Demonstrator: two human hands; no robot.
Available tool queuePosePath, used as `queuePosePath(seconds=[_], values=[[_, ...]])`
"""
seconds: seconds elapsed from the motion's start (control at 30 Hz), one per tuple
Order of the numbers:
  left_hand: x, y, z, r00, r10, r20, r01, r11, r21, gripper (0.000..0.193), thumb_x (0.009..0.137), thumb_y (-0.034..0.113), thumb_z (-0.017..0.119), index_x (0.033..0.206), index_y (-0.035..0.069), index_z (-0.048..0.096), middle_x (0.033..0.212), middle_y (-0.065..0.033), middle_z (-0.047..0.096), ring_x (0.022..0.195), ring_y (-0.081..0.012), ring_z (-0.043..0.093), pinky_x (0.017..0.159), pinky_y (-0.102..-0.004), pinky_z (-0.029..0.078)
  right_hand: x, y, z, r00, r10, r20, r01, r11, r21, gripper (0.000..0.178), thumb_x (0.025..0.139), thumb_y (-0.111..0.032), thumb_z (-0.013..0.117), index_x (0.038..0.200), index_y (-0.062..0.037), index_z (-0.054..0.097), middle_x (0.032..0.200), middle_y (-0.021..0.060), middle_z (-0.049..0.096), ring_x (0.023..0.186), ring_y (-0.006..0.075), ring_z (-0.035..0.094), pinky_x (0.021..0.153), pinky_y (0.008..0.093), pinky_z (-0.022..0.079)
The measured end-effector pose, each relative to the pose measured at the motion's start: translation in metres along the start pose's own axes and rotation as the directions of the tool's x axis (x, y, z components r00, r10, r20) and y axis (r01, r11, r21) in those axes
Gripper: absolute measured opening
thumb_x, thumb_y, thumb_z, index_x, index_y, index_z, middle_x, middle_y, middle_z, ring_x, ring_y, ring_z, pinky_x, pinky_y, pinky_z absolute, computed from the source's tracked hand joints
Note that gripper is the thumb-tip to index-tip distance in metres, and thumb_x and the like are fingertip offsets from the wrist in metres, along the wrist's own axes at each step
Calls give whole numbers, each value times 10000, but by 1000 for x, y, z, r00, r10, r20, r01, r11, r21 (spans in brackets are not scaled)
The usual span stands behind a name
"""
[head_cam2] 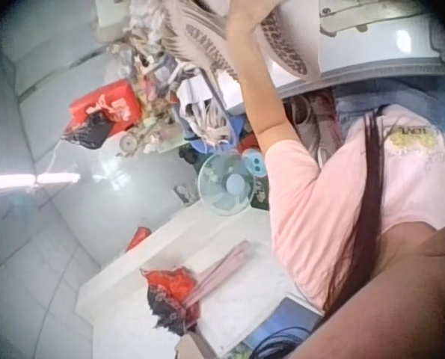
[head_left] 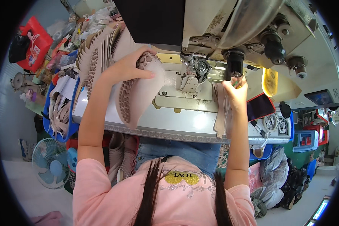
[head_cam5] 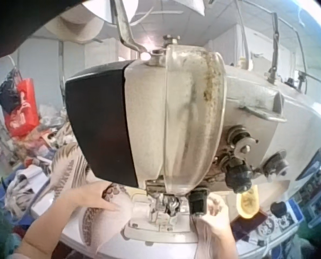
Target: The person sews shoe components together using an industrial sewing machine, guiding the soles and fabric strips under the needle by hand and trimming threads with snips.
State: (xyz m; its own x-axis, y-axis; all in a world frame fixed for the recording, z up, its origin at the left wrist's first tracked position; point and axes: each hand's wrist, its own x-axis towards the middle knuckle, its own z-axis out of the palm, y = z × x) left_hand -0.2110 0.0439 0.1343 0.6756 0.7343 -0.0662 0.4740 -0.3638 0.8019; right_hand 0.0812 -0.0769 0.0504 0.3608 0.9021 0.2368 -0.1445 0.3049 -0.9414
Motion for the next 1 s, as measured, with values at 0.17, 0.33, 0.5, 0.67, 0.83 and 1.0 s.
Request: queuePosePath(seconds=[0.17,0.33,0.5,0.67,0.83,1.0], values=[[17,0,14,976,143,163,-156,986,65,706,592,220,668,1204,66,350,1131,-106,442,1052,-196,420,889,-276,324,-9,-26,-12,988,-147,42,133,688,-714,479,716,-179,585,1151,-63,422,845,53,563,850,177,524,738,306,415],[23,-13,36,991,100,91,-92,992,-86,782,606,303,698,1231,51,301,1164,-136,415,1094,-229,390,914,-297,306,-9,-56,39,910,-268,315,401,381,-833,281,743,-147,555,982,-34,460,805,118,552,665,289,555,579,326,440],[9,-21,47,977,160,-143,-178,976,-122,738,654,321,675,1219,34,297,1191,-145,379,1136,-253,352,948,-360,273,10,-68,44,750,-286,597,629,28,-777,110,643,-102,607,680,-27,537,655,112,526,598,253,543,510,332,439],[-9,2,65,876,355,-327,-355,933,60,503,669,152,637,1115,47,431,1149,-115,421,1094,-221,384,919,-306,295,18,-66,46,748,-205,631,639,-36,-769,94,625,-84,598,672,-33,536,638,105,526,579,254,542,474,340,434],[-9,29,94,447,665,-598,-507,739,444,167,637,18,612,795,52,572,672,-51,530,634,-209,496,595,-298,363,8,-30,51,733,-473,488,572,41,-819,110,627,-74,606,713,-55,539,634,84,496,555,248,524,466,332,430],[14,35,114,407,763,-502,-504,646,573,202,633,10,608,819,72,560,574,-24,512,531,-193,478,533,-303,349,6,-28,40,747,-485,454,596,187,-781,158,632,-121,640,756,-76,554,620,51,465,532,220,492,455,311,401]])
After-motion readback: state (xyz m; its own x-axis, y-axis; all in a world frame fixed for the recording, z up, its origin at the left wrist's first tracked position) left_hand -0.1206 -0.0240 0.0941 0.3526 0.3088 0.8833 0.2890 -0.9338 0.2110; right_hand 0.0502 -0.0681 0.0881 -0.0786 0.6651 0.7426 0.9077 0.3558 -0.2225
